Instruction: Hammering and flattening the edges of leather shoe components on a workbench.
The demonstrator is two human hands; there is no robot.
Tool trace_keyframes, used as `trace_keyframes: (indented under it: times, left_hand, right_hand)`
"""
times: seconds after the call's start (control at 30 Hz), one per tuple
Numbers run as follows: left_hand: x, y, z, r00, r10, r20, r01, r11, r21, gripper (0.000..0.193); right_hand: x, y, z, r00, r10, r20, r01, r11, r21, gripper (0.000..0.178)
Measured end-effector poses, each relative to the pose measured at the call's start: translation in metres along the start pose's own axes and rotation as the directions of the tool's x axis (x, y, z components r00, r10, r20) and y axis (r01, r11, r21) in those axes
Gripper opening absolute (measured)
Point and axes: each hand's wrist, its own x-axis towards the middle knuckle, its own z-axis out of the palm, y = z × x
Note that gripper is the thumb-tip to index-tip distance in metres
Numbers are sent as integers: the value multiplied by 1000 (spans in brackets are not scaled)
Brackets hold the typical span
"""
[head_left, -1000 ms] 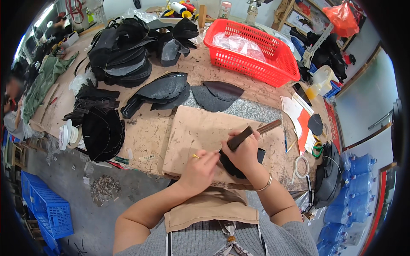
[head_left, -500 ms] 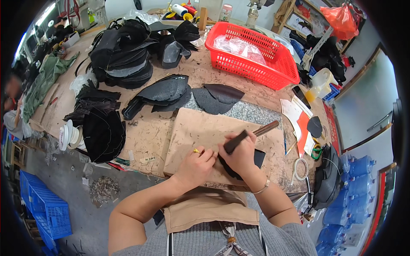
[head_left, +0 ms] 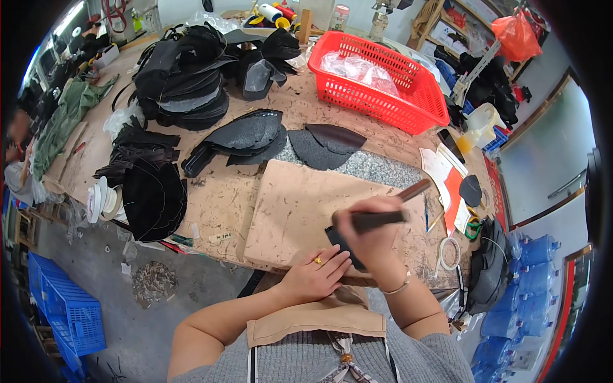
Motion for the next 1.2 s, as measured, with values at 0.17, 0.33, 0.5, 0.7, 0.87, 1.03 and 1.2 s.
trace_keyframes:
  times: [0.17, 0.33, 0.5, 0.7, 0.87, 1.03, 1.2]
  left_hand:
    - [5, 1, -4, 1000, -2, 27, 3, 999, -33, 49]
    - [8, 1, -3, 998, -29, 50, 32, 997, -65, 51]
    - [33, 4, -6, 987, -17, 158, 43, 986, -163, 65]
    - [54, 18, -2, 970, 16, 241, 14, 993, -121, 79]
    - [43, 8, -9, 975, 131, 180, -111, 987, -115, 57]
    - [42, -30, -62, 817, -575, 48, 437, 563, -702, 24]
    - [69, -73, -99, 627, -779, 31, -150, -159, -976, 32]
  right_hand:
    - [-8, 14, 6, 983, 39, 182, -45, 999, 26, 29]
    - [8, 20, -16, 983, 64, -173, -64, 998, 4, 29]
    - [-12, 60, -22, 988, 143, 64, -130, 976, -172, 32]
    - [-25, 64, -36, 963, 263, -67, -268, 959, -89, 30]
    - [-33, 68, -52, 949, 301, -90, -314, 926, -209, 27]
    - [-52, 70, -69, 890, 419, -179, -454, 850, -266, 28]
    - [-78, 56, -64, 941, 285, -184, -334, 870, -362, 36]
